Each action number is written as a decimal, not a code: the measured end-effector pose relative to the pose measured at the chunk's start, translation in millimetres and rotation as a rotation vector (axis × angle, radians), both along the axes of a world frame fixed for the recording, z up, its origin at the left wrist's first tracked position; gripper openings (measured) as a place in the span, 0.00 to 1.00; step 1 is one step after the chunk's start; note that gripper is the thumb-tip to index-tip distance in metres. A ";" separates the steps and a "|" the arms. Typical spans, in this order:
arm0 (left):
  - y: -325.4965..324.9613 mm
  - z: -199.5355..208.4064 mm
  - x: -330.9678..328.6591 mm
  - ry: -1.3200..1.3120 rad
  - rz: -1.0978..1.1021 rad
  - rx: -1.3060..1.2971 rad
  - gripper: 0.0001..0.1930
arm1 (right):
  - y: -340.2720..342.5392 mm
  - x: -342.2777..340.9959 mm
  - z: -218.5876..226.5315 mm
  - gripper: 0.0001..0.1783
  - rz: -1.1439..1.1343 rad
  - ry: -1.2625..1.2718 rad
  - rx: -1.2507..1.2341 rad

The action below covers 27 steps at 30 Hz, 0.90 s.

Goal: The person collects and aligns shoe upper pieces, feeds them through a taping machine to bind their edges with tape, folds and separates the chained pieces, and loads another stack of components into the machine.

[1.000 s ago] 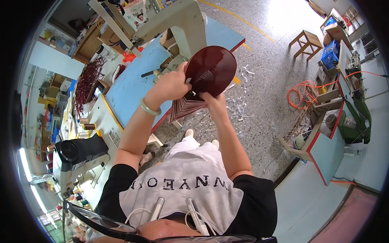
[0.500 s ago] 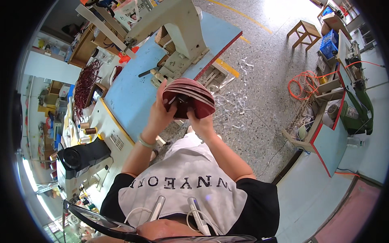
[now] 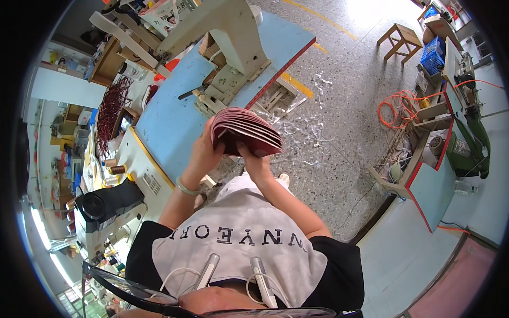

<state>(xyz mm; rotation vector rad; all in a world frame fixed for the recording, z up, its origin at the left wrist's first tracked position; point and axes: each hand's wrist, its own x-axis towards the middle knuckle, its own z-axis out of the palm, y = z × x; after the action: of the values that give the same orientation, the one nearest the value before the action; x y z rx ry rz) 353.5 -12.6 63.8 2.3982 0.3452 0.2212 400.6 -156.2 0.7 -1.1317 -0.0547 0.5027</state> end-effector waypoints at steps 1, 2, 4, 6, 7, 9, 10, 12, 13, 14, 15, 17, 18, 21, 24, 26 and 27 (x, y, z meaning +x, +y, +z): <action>3.2 2.6 4.1 0.049 -0.010 -0.003 0.35 | 3.3 -0.8 -3.9 0.22 -0.035 0.057 0.076; 5.8 5.8 9.2 0.052 -0.017 -0.002 0.35 | 3.8 -0.1 -4.3 0.22 -0.043 0.059 0.077; 12.3 11.9 20.0 0.097 -0.001 -0.049 0.34 | 2.8 5.3 9.8 0.23 -0.019 -0.090 0.101; 19.2 14.2 24.9 0.064 -0.033 -0.037 0.32 | -6.6 10.3 32.2 0.26 -0.017 -0.197 0.060; 22.3 20.0 26.8 0.101 -0.088 -0.030 0.32 | -14.3 16.6 44.6 0.26 -0.029 -0.223 0.041; 31.3 31.3 36.4 0.135 -0.145 -0.018 0.31 | -19.7 28.3 49.2 0.24 -0.103 -0.279 0.044; 38.6 34.3 46.2 0.154 -0.232 -0.041 0.30 | -22.2 29.1 50.5 0.24 -0.105 -0.283 0.043; 47.7 46.4 67.9 0.167 -0.315 -0.064 0.28 | -26.5 26.1 54.3 0.21 -0.042 -0.340 -0.206; 49.4 57.3 79.5 0.318 -0.364 -0.050 0.27 | -25.8 20.1 45.9 0.21 -0.047 -0.256 -0.242; 49.3 63.0 86.6 0.469 -0.409 -0.037 0.25 | -25.0 10.4 40.4 0.21 -0.041 -0.260 -0.240; 45.5 59.5 91.6 0.459 -0.422 0.161 0.24 | -23.0 -0.5 38.3 0.21 -0.126 -0.300 -0.225; 27.3 66.9 95.9 0.471 -0.413 0.298 0.27 | -18.1 -19.8 17.5 0.21 -0.203 -0.216 -0.163; 21.6 69.9 93.9 0.484 -0.404 0.438 0.29 | -13.2 -25.6 10.8 0.21 -0.205 -0.211 -0.163; 30.7 62.8 79.0 0.363 -0.335 0.271 0.26 | -3.0 -33.0 -5.4 0.21 -0.222 0.086 0.053; 36.9 36.1 58.1 0.196 -0.229 -0.055 0.25 | -11.0 -2.8 -5.0 0.21 -0.169 -0.007 -0.023; 36.0 4.4 37.8 0.074 -0.180 -0.257 0.26 | -21.7 15.9 15.9 0.21 -0.050 -0.059 -0.125; 30.6 -16.4 30.6 -0.055 -0.079 -0.318 0.25 | -25.0 28.0 18.0 0.21 -0.049 -0.062 -0.126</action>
<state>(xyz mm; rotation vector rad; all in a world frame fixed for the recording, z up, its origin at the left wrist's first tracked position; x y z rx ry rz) 384.1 18.1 47.4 2.0835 0.2397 0.1814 428.6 -181.2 18.7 -1.2690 -0.0496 0.4317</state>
